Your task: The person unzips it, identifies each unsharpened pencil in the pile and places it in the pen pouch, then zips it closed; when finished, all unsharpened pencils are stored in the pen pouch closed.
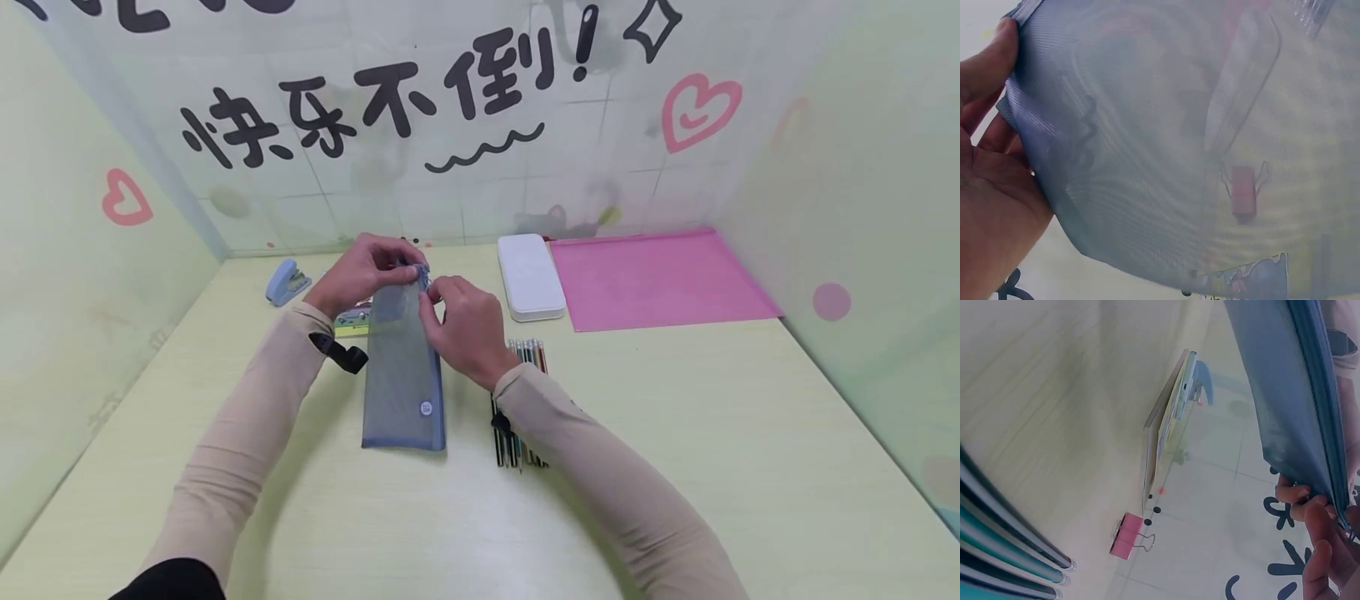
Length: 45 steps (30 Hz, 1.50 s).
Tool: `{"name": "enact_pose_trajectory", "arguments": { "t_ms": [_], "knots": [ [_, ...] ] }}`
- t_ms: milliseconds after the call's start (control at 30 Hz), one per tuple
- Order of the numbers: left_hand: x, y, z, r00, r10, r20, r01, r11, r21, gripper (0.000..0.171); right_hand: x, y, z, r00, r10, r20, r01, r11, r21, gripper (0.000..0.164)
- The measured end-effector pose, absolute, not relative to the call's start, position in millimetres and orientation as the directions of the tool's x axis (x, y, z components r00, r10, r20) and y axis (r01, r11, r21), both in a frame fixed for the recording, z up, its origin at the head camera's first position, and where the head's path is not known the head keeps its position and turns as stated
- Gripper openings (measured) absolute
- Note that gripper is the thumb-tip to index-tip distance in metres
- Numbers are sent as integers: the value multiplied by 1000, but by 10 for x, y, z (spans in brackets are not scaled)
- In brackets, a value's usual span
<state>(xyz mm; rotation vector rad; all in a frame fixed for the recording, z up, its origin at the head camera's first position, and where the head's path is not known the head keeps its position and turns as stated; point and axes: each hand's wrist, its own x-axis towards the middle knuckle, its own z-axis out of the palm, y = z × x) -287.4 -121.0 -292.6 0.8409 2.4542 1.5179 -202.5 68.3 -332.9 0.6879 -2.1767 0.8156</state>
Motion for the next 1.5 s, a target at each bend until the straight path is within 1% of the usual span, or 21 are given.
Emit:
{"name": "enact_pose_trajectory", "arguments": {
  "t_ms": [267, 467, 667, 1033, 1267, 1500],
  "knots": [
    [-2913, -1250, -2913, -836, 514, 193, 395, 319, 862, 15, -2000, 683, -3311, -648, -233, 725, -662, 642, -386, 15],
    [-2927, -1322, -2899, -865, 462, 195, 368, 321, 872, 16, -1957, 688, -3323, -651, -242, 720, -672, 625, -397, 16],
    [-2950, -1349, -2885, -872, 440, 214, 363, 288, 886, 17, -1915, 711, -3330, -639, -235, 732, -683, 610, -402, 14],
    [-2979, -1445, -2909, -895, 388, 219, 332, 252, 909, 20, -1820, 720, -3315, -682, -254, 686, -671, 589, -450, 14],
    [-2975, -1489, -2924, -905, 362, 223, 320, 235, 918, 22, -1751, 729, -3328, -688, -260, 677, -678, 564, -472, 13],
    [-3008, -1535, -2956, -915, 321, 246, 304, 146, 942, 17, -1652, 744, -3318, -694, -267, 668, -684, 534, -497, 13]
  ]
}}
